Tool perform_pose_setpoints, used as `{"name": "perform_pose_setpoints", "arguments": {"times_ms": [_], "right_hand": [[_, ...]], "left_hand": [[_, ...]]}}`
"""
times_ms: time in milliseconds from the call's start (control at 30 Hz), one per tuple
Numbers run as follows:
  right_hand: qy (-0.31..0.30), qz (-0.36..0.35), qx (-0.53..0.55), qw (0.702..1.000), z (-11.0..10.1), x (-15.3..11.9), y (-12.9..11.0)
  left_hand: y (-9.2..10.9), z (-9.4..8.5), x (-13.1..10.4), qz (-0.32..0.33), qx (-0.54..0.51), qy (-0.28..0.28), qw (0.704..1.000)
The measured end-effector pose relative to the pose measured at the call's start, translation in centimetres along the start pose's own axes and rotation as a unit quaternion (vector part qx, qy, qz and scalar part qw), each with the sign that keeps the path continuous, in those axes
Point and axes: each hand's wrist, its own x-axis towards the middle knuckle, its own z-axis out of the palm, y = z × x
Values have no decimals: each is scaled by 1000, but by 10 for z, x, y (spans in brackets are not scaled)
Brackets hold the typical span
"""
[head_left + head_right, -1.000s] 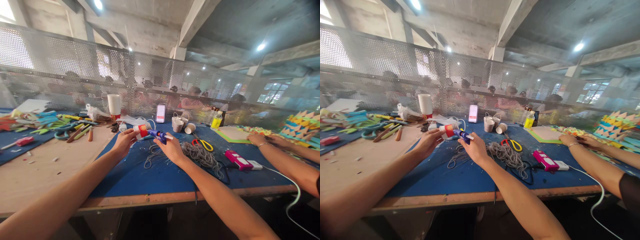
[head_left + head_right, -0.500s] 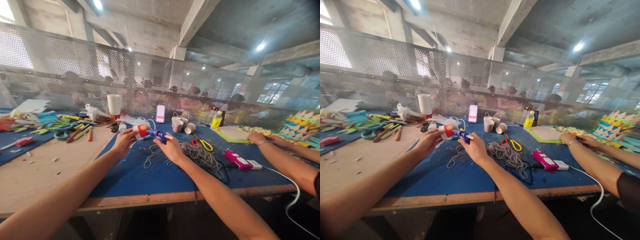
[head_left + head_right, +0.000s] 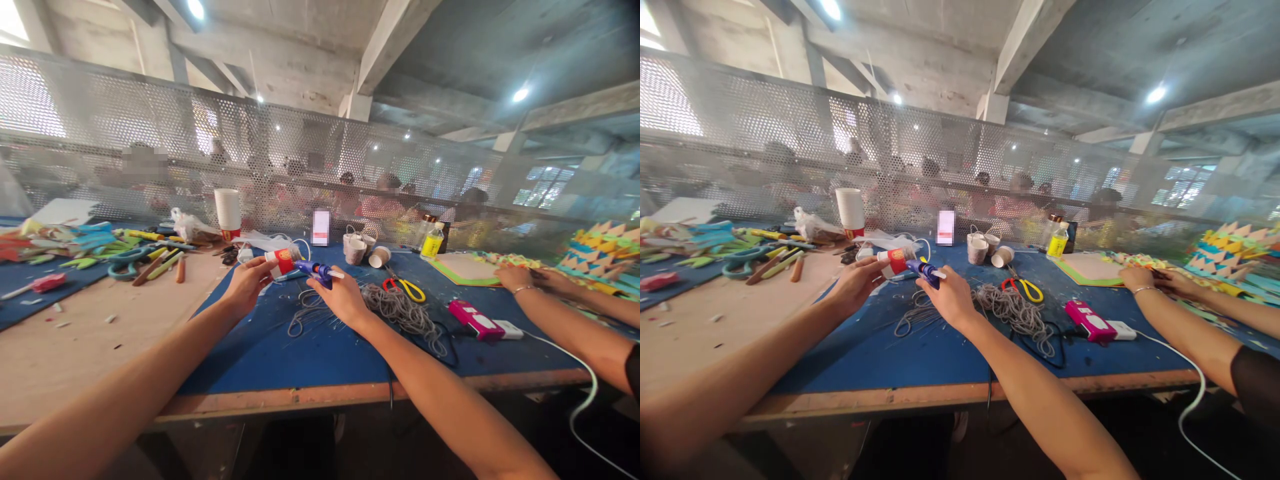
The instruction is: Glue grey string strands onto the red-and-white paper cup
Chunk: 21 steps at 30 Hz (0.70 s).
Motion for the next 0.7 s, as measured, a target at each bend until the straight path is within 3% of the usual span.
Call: {"name": "perform_pose_setpoints", "arguments": {"times_ms": [700], "right_hand": [[-7, 9, -7, 1000, 1, 0, 1]], "left_hand": [[3, 1, -1, -2, -1, 7, 1000]]}}
